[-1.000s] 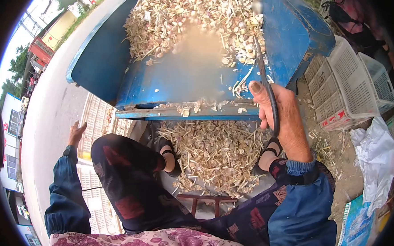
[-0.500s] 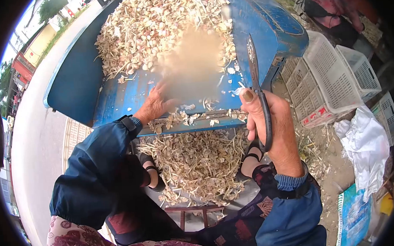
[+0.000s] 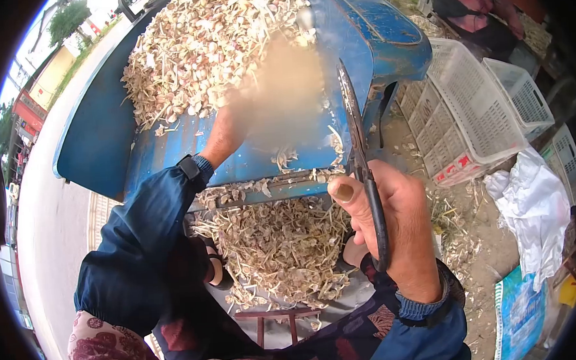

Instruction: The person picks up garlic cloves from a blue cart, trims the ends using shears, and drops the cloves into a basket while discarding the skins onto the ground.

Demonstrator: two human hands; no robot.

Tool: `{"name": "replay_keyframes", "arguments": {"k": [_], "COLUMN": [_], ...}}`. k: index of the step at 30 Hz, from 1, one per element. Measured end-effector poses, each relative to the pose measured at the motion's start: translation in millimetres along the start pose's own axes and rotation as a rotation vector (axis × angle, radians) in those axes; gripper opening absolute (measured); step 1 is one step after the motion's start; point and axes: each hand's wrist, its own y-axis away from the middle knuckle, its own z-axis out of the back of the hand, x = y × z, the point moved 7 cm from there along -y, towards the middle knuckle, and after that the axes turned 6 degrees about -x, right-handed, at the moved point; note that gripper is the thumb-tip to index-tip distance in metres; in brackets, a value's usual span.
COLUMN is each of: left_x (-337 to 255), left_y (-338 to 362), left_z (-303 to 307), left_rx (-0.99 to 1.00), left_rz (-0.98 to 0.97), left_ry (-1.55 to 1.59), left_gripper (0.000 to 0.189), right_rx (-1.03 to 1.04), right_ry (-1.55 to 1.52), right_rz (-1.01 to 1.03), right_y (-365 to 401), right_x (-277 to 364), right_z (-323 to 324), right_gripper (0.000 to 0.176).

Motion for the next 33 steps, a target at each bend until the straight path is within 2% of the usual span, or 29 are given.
{"name": "replay_keyframes", "arguments": {"k": [3, 5, 7, 10, 13, 15, 16, 21, 23, 25, 26, 30, 33], "left_x": [27, 32, 27, 30, 31, 27, 24, 10, -4, -20, -23, -44, -54], "left_y": [-14, -8, 2, 11, 24, 32, 34, 39, 38, 50, 55, 66, 67], "left_z": [-39, -51, -50, -35, -23, -24, -21, -1, 14, 25, 26, 32, 36], "left_rx": [0.118, 0.125, 0.089, 0.227, 0.206, 0.182, 0.171, 0.289, 0.34, 0.365, 0.332, 0.373, 0.389], "left_rz": [-0.237, -0.306, -0.4, -0.063, 0.015, -0.039, -0.066, 0.082, 0.298, 0.658, 0.701, 0.81, 0.824], "left_ry": [-0.375, -0.348, -0.357, -0.215, -0.192, -0.131, -0.1, -0.081, 0.077, 0.415, 0.598, 0.768, 0.805], "left_gripper": [0.016, 0.012, 0.01, 0.007, 0.009, 0.012, 0.014, 0.017, 0.018, 0.018, 0.018, 0.019, 0.016], "right_rx": [-0.018, -0.019, -0.011, 0.023, 0.064, 0.1, 0.105, 0.139, 0.11, 0.129, 0.14, 0.151, 0.153], "right_ry": [0.025, 0.09, 0.07, 0.088, 0.054, 0.096, 0.183, 0.504, 0.628, 0.665, 0.676, 0.719, 0.772], "right_rz": [0.028, 0.107, 0.076, 0.062, 0.05, 0.046, 0.14, 0.145, 0.201, 0.243, 0.262, 0.325, 0.387], "right_y": [-4, -9, -7, -6, -3, -2, -5, -7, -7, -6, -6, -2, 0], "right_x": [-4, -9, -10, -12, -14, -14, -21, -33, -39, -43, -44, -43, -39], "right_z": [0, -2, -3, -6, -20, -30, -35, -57, -63, -69, -72, -83, -88], "right_gripper": [0.057, 0.058, 0.059, 0.056, 0.051, 0.047, 0.048, 0.057, 0.058, 0.055, 0.055, 0.054, 0.055]}}
